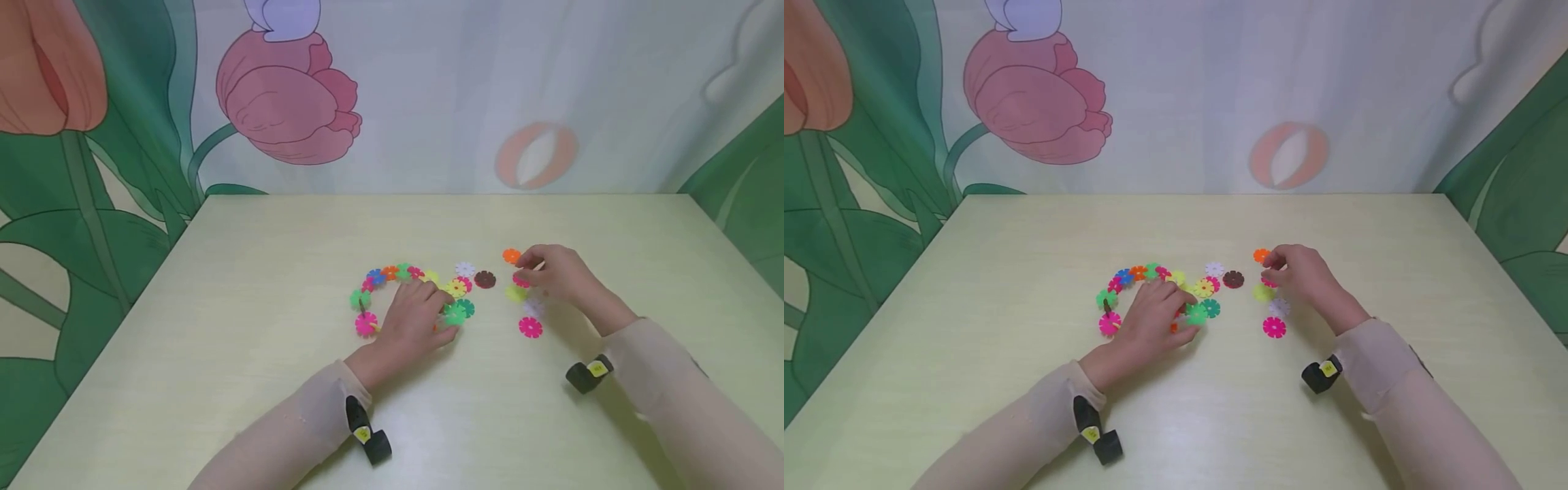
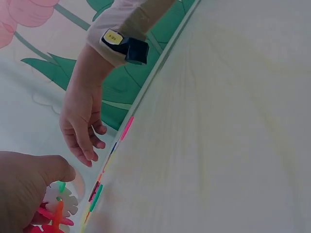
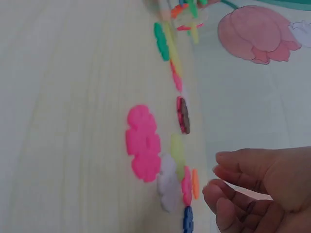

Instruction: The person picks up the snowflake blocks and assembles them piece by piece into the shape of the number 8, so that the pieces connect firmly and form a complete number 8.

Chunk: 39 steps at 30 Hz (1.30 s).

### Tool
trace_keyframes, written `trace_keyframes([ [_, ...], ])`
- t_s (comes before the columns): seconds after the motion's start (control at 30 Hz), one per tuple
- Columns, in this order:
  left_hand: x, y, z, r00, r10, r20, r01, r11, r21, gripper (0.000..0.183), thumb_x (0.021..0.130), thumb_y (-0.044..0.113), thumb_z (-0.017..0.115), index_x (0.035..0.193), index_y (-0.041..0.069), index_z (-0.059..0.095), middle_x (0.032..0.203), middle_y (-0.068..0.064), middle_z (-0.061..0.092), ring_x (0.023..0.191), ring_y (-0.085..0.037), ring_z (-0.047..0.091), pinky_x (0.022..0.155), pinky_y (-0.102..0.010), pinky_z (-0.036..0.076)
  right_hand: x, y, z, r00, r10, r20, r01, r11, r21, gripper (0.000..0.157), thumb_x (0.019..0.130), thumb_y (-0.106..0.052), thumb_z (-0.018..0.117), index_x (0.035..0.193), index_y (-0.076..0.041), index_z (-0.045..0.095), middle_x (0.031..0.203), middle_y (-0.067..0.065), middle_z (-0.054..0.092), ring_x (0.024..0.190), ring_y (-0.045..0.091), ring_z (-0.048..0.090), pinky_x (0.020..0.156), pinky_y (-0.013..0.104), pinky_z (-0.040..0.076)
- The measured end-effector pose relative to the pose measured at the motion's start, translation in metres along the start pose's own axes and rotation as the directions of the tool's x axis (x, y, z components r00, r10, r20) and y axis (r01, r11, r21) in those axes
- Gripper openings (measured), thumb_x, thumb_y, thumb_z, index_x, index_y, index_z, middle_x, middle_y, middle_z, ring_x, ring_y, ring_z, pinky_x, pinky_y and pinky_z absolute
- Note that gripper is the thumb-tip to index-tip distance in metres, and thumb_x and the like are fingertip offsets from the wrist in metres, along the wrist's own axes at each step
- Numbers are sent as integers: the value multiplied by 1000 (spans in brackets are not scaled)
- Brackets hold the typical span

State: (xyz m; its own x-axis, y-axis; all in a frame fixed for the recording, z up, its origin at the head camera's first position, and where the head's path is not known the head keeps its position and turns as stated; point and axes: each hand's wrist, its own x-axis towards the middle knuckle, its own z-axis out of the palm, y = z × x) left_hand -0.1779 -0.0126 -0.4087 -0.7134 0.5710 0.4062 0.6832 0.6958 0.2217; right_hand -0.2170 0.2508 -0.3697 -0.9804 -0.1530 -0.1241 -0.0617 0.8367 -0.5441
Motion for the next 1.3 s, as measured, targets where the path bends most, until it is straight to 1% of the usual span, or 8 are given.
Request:
trace_keyframes([
  [0.13,0,0,0,1000,-3,1,3,1000,-2,31,81,31,76,103,11,67,85,2,58,82,-15,49,78,-28,38,9,4,3,1000,20,23,-18,995,-95,29,89,-13,66,113,3,62,105,20,63,92,31,57,77,37,50],
  [0.23,0,0,0,1000,-12,13,13,1000,-10,31,81,31,76,103,11,67,85,2,58,83,-15,49,78,-28,38,13,6,4,998,32,47,-26,990,-139,29,87,-11,68,111,3,62,102,20,64,92,32,56,82,43,48],
  [0.5,1,2,-1,999,-28,40,28,1000,3,31,82,32,75,105,12,66,88,2,59,84,-15,49,78,-27,38,18,12,4,993,88,74,-76,987,-142,26,86,-14,70,105,1,59,100,18,62,90,30,55,80,39,49],
  [0.67,1,2,-1,998,-35,45,35,999,12,32,82,33,74,106,13,67,89,3,60,85,-14,49,78,-27,38,18,13,5,991,116,71,-108,988,-113,30,86,-17,70,105,1,55,102,19,60,91,29,53,79,37,48],
  [0.8,1,1,0,998,-38,44,38,999,3,32,83,33,74,107,13,67,90,2,60,86,-15,50,79,-28,39,17,14,5,991,116,67,-109,989,-97,34,86,-19,71,107,3,56,102,20,60,90,30,53,77,37,48],
  [0.9,0,1,-1,998,-38,40,38,999,5,32,82,33,74,107,13,67,91,2,60,86,-15,50,79,-27,39,17,14,5,992,108,63,-101,989,-105,32,86,-20,71,104,4,58,100,19,60,89,29,53,77,37,47],
  [1.1,0,0,-1,998,-40,54,40,999,2,32,83,33,73,107,13,66,90,2,59,86,-14,49,79,-27,38,19,16,6,993,103,62,-96,990,-105,33,86,-21,71,103,2,55,99,18,59,88,29,51,74,34,46],
  [1.3,0,0,-1,998,-33,58,32,999,8,31,84,32,72,108,13,67,91,2,59,87,-15,49,79,-27,38,12,17,6,995,102,8,-102,995,-4,29,88,-16,70,107,0,55,97,17,59,81,22,56,67,25,47],
])
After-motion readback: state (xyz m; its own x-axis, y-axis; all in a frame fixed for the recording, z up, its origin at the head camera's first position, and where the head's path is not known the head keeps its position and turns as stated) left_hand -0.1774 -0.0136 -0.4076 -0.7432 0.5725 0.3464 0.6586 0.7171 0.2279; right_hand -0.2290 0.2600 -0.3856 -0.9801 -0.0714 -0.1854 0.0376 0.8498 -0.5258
